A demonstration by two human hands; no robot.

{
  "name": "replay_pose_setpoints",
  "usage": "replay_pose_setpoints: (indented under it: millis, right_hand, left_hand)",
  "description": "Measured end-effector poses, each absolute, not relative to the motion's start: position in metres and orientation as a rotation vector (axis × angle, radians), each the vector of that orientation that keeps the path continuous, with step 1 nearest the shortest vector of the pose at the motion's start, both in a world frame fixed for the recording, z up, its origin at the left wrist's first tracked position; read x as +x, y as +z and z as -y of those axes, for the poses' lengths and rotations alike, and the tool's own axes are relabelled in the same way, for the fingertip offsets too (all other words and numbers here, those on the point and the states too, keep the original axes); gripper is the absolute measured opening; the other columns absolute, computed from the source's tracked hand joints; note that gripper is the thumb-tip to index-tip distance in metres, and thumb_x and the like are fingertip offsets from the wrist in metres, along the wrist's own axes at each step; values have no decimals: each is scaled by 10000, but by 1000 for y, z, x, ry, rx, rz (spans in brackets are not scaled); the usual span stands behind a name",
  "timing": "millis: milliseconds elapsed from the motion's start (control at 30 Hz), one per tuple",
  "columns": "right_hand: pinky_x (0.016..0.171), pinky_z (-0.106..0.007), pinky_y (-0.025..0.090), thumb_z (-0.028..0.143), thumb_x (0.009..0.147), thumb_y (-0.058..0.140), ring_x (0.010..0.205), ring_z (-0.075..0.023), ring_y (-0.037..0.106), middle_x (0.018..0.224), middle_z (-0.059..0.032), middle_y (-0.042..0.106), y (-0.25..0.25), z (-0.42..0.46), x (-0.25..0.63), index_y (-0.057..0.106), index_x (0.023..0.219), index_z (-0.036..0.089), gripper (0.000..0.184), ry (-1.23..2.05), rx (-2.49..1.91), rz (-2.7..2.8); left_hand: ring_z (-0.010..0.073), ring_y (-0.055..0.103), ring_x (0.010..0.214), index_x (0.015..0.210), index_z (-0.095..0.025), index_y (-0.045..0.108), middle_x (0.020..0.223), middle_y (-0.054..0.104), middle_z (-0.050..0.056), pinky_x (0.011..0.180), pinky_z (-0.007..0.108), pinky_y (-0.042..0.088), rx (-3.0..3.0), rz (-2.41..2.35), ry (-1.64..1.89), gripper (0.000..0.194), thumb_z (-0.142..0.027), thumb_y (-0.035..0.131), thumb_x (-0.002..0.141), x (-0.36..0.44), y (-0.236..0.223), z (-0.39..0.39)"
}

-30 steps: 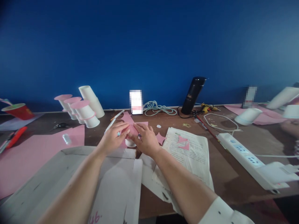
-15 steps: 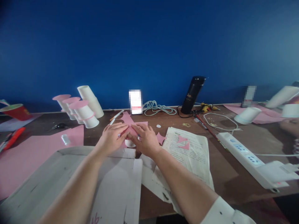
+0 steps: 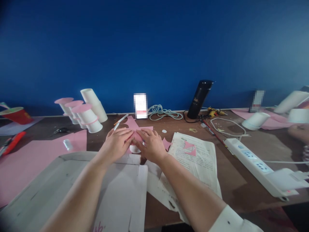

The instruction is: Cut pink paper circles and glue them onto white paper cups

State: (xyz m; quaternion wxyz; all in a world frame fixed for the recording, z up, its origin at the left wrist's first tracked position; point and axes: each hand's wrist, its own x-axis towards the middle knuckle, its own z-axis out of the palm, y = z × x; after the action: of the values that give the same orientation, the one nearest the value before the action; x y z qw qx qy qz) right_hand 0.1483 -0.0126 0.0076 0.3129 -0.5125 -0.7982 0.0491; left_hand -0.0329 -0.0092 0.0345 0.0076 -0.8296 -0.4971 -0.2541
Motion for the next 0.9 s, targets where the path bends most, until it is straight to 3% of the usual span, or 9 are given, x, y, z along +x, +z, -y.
replay_pose_setpoints:
  millis: [233,900]
  right_hand:
    - [898,-463,462,581,929,429,1127,-302,559,1317,-73,594,12,15,147,568,1312,299,496,130,-1423,2112]
    - [889,-443,464,579,928,442,1131,-291,575,1283,-75,619,11,15,147,576,1293,293,483,158,-1425,2103]
  left_hand:
    - [271,583,1150,1033,-269,677,1136,699,58,988,473,421,-2616,1596,-799,272,-293,422,941,-33,35,9]
    - [259,570,1200,1165,-237,643,1222,673,85,1017,450,424,-2670,1640,-826,327,-326,416,947,-35,29,4]
